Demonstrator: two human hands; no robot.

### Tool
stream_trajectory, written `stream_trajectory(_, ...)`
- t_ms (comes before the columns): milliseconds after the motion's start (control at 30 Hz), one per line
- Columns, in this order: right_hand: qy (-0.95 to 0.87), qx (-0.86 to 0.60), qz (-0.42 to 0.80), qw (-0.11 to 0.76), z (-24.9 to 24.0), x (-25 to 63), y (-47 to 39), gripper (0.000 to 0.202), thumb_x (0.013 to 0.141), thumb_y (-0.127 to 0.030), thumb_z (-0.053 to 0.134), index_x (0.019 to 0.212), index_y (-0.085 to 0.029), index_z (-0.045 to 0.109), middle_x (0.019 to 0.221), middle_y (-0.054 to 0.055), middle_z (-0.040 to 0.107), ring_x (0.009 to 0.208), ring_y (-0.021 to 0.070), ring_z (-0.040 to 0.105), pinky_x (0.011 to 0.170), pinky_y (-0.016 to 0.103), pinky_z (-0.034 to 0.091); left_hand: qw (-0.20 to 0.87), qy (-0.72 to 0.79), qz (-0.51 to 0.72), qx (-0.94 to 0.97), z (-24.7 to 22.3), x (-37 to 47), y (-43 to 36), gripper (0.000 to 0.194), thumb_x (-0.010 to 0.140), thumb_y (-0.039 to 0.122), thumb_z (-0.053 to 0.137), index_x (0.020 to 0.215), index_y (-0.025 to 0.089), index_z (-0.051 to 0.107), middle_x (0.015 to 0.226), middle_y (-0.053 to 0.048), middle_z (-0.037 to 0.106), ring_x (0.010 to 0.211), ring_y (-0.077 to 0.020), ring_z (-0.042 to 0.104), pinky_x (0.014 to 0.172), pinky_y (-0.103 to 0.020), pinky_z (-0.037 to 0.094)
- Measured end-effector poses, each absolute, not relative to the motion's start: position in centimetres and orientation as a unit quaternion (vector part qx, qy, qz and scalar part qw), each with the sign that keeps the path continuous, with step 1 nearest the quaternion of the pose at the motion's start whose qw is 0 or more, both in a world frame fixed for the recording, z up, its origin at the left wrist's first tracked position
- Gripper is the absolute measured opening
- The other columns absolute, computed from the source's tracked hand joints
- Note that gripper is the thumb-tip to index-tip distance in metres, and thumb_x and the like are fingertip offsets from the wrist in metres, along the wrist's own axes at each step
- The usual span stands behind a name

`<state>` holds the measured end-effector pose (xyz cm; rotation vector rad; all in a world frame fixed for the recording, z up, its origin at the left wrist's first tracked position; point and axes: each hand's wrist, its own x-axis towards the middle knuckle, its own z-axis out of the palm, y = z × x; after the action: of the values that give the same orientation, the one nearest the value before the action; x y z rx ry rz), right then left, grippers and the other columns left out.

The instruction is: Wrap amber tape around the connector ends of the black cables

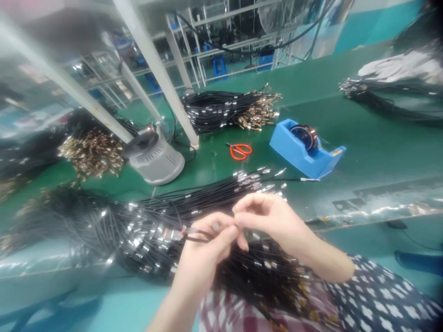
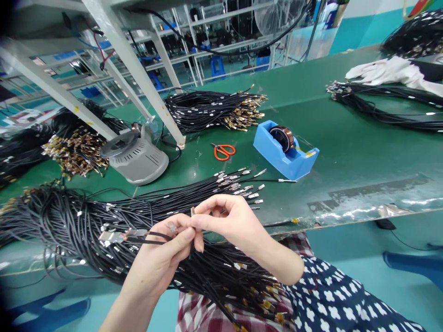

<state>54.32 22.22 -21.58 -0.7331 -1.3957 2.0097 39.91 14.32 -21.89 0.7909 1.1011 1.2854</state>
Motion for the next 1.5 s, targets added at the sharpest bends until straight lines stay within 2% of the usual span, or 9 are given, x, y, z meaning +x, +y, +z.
stream_trajectory(133,-0.504,-0.209,0.793,0.27,-22.0,54.1,23.1,0.019,0.073,-0.024,0.078,0.071,-0.01,0.065,0.071,0.002,0.063,0.064,0.0088,0.059,0.066,0.022,0.044,0.681,0.401,0.506,0.345,-22.3,38.5,14.8,0.019,0.084,0.025,0.068,0.076,0.009,0.062,0.058,-0.006,0.061,0.041,0.0009,0.025,0.04,-0.012,0.012)
stream_trajectory(300,-0.56,-0.145,0.769,0.272,-22.5,54.5,23.7,0.023,0.09,-0.029,0.063,0.077,-0.01,0.068,0.076,0.003,0.062,0.071,0.0084,0.054,0.071,0.022,0.041,0.723,0.369,0.472,0.343,-22.1,37.7,15.1,0.017,0.082,0.024,0.071,0.079,0.008,0.065,0.061,-0.008,0.063,0.04,0.0016,0.024,0.039,-0.013,0.011)
stream_trajectory(467,-0.578,-0.217,0.716,0.325,-22.8,55.5,24.0,0.042,0.096,-0.044,0.05,0.074,-0.013,0.069,0.072,0.003,0.059,0.065,0.0076,0.044,0.064,0.021,0.037,0.673,0.417,0.484,0.374,-21.8,38.4,15.2,0.02,0.079,0.022,0.074,0.092,0.01,0.064,0.091,-0.007,0.061,0.051,0.0008,0.038,0.045,-0.014,0.024)
stream_trajectory(600,-0.603,-0.248,0.688,0.321,-22.4,55.0,23.7,0.021,0.089,-0.032,0.062,0.084,-0.012,0.064,0.078,0.003,0.063,0.071,0.0088,0.056,0.07,0.021,0.045,0.664,0.413,0.503,0.368,-22.3,38.7,15.5,0.02,0.081,0.02,0.072,0.089,0.011,0.056,0.087,-0.005,0.059,0.058,-0.0028,0.045,0.052,-0.016,0.034)
stream_trajectory(733,-0.624,-0.267,0.673,0.295,-22.0,54.1,23.5,0.023,0.087,-0.031,0.063,0.083,-0.009,0.062,0.072,0.003,0.062,0.064,0.0105,0.059,0.066,0.024,0.048,0.65,0.427,0.504,0.375,-22.9,38.8,15.4,0.018,0.084,0.023,0.069,0.086,0.011,0.056,0.08,-0.004,0.06,0.06,-0.0073,0.052,0.058,-0.021,0.041)
stream_trajectory(1000,-0.67,-0.298,0.61,0.3,-21.9,55.0,23.6,0.022,0.087,-0.03,0.062,0.079,-0.01,0.065,0.075,0.005,0.066,0.07,0.0114,0.06,0.068,0.023,0.048,0.506,0.583,0.465,0.433,-22.5,39.1,15.3,0.015,0.077,0.03,0.072,0.083,0.016,0.074,0.088,-0.006,0.069,0.088,-0.0164,0.061,0.084,-0.024,0.046)
stream_trajectory(1167,-0.703,-0.469,0.354,0.4,-21.2,62.1,29.1,0.026,0.082,-0.037,0.064,0.08,-0.012,0.069,0.083,0.006,0.069,0.075,0.0145,0.06,0.072,0.025,0.048,0.477,0.661,0.444,0.372,-23.3,38.5,15.0,0.033,0.067,0.048,0.077,0.083,0.019,0.076,0.092,-0.007,0.072,0.078,-0.018,0.061,0.064,-0.023,0.047)
stream_trajectory(1267,-0.688,-0.607,0.163,0.363,-19.6,67.5,33.7,0.027,0.084,-0.036,0.06,0.09,-0.012,0.072,0.091,0.007,0.068,0.08,0.0168,0.06,0.076,0.028,0.046,0.489,0.668,0.438,0.351,-24.2,38.1,15.0,0.043,0.065,0.055,0.077,0.087,0.019,0.075,0.099,-0.009,0.072,0.081,-0.02,0.061,0.065,-0.024,0.047)
stream_trajectory(1500,-0.728,-0.629,0.146,0.23,-18.3,70.8,38.1,0.025,0.078,-0.036,0.062,0.069,-0.017,0.076,0.088,0.009,0.064,0.085,0.0225,0.057,0.082,0.034,0.038,0.503,0.673,0.389,0.377,-24.8,38.0,15.3,0.05,0.068,0.059,0.074,0.095,0.017,0.074,0.102,-0.009,0.07,0.085,-0.0213,0.058,0.077,-0.029,0.047)
